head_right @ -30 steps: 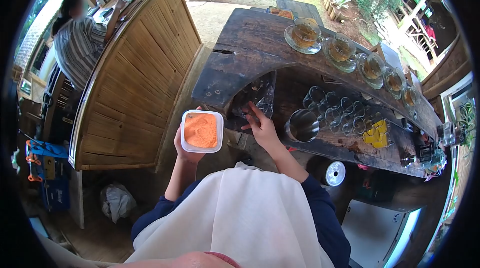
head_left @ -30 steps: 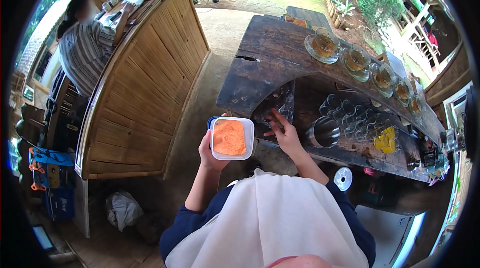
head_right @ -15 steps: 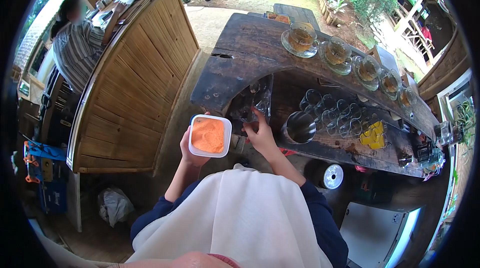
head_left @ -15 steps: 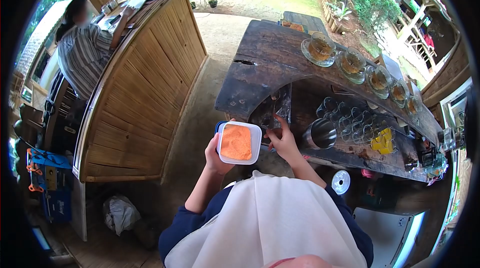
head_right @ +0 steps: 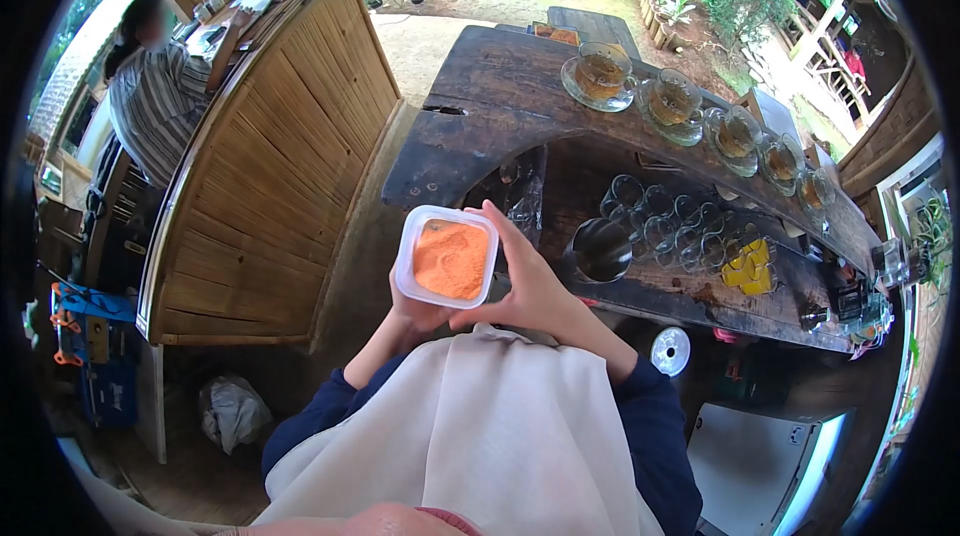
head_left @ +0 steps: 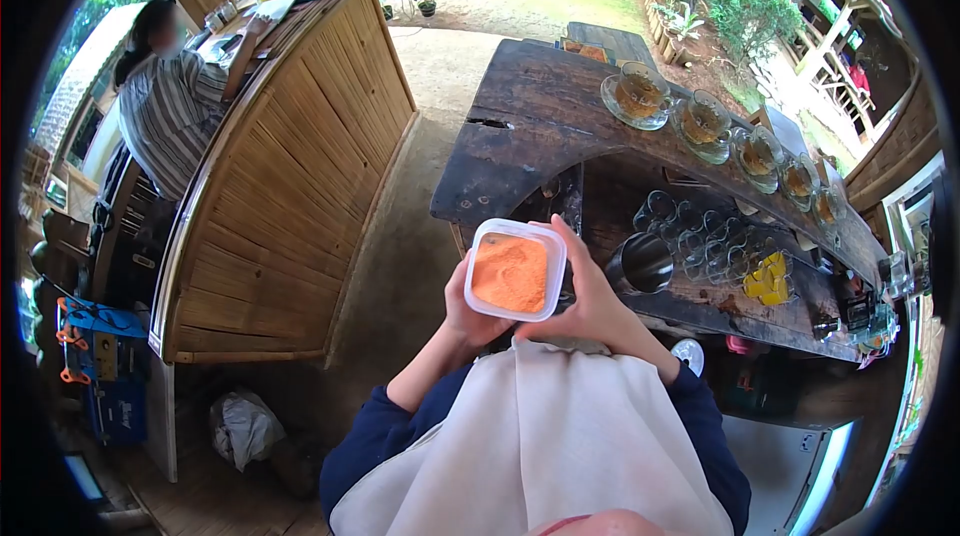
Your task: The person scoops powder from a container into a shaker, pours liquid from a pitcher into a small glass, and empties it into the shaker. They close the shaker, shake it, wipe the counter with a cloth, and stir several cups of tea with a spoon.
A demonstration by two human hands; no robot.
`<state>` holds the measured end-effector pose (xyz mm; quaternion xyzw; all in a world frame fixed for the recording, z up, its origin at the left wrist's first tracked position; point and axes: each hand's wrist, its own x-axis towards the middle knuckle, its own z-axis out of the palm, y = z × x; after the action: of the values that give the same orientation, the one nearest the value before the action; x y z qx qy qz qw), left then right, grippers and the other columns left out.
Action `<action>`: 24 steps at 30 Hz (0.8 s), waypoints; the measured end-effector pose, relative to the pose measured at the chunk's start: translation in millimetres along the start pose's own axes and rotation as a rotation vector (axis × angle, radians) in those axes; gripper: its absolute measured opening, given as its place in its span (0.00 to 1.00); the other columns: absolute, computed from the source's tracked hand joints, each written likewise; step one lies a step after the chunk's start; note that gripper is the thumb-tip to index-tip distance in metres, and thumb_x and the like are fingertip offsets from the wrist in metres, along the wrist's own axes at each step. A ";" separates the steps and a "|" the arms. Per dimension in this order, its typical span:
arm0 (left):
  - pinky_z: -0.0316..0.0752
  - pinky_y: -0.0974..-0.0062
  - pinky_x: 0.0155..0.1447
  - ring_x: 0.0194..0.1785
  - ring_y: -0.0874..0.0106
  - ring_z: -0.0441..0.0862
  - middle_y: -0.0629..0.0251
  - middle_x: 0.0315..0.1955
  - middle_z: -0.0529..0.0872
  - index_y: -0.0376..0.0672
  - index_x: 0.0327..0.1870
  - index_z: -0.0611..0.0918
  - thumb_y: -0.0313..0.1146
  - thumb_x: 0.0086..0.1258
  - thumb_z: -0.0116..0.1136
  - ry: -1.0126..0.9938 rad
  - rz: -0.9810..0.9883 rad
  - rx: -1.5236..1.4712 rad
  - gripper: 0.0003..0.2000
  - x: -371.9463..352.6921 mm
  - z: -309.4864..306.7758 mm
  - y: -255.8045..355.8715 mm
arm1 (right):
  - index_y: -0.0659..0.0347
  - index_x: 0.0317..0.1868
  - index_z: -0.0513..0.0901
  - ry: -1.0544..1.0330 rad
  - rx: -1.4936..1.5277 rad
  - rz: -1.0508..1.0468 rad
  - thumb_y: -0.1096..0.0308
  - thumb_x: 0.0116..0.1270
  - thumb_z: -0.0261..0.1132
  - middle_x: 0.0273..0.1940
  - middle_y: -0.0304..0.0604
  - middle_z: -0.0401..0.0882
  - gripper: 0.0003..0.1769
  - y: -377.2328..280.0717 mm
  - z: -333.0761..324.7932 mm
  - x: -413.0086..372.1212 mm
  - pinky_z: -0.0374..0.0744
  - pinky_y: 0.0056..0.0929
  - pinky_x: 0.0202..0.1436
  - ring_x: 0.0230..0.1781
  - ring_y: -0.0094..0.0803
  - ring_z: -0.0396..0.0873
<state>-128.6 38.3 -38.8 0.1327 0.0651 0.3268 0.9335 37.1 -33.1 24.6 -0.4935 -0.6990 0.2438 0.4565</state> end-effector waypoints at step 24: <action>0.57 0.59 0.67 0.67 0.52 0.63 0.48 0.65 0.64 0.43 0.55 0.77 0.40 0.46 0.68 -0.475 0.420 1.878 0.30 13.4 86.2 108.3 | 0.64 0.70 0.55 0.078 0.265 0.047 0.63 0.40 0.81 0.59 0.53 0.67 0.58 19.3 14.7 40.8 0.71 0.35 0.62 0.61 0.39 0.69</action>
<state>-164.5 110.4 74.7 0.8897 0.0842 0.2664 0.3611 29.3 13.3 18.6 -0.4541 -0.6307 0.3253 0.5387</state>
